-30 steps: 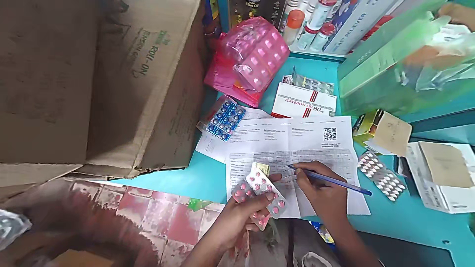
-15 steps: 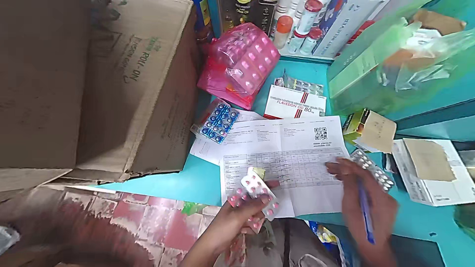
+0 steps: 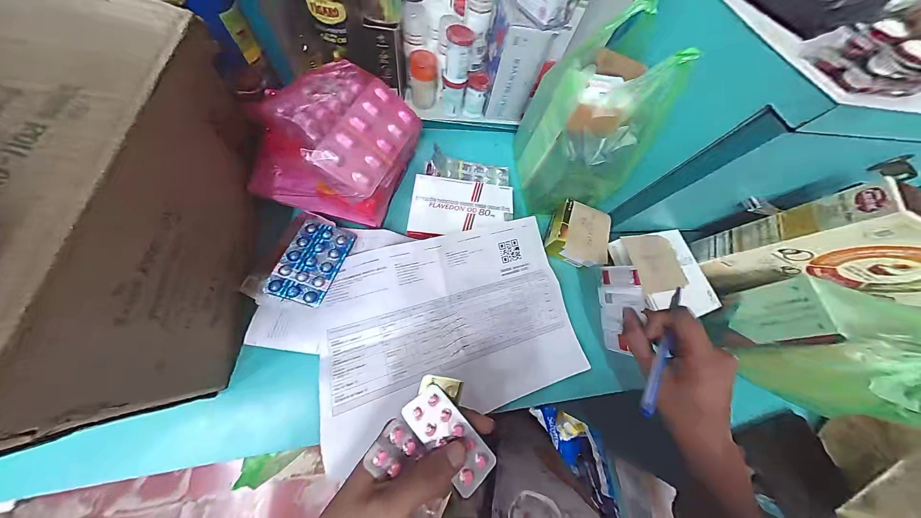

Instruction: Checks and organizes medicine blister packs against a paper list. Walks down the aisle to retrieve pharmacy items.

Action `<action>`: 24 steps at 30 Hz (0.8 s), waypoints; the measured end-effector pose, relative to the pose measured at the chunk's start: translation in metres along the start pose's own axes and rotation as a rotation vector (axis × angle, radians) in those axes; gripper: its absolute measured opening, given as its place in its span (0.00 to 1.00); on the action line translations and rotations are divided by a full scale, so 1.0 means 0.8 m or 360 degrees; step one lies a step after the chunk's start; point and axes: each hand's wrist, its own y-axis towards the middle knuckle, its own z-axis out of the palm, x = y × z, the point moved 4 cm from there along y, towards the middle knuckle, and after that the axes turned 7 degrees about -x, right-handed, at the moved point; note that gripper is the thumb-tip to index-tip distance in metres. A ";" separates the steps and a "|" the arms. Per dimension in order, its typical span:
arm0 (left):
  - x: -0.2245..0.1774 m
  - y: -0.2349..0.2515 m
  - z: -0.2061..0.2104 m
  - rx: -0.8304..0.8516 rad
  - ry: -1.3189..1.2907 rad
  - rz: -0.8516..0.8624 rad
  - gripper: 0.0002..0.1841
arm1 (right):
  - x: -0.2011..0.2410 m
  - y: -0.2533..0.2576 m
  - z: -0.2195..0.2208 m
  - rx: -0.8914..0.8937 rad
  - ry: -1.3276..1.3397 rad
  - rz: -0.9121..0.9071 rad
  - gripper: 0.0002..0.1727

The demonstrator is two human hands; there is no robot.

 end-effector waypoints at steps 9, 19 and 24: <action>0.002 -0.001 0.007 -0.0042 -0.0066 -0.0060 0.14 | 0.018 -0.008 0.011 -0.0108 0.1268 0.0777 0.13; 0.006 -0.007 -0.001 -0.0230 -0.0101 -0.0150 0.14 | 0.032 -0.007 0.022 0.0076 -0.0235 -0.0050 0.12; 0.015 -0.004 -0.010 -0.0379 -0.0131 -0.0367 0.19 | 0.043 -0.011 0.032 0.0090 0.0191 -0.0067 0.17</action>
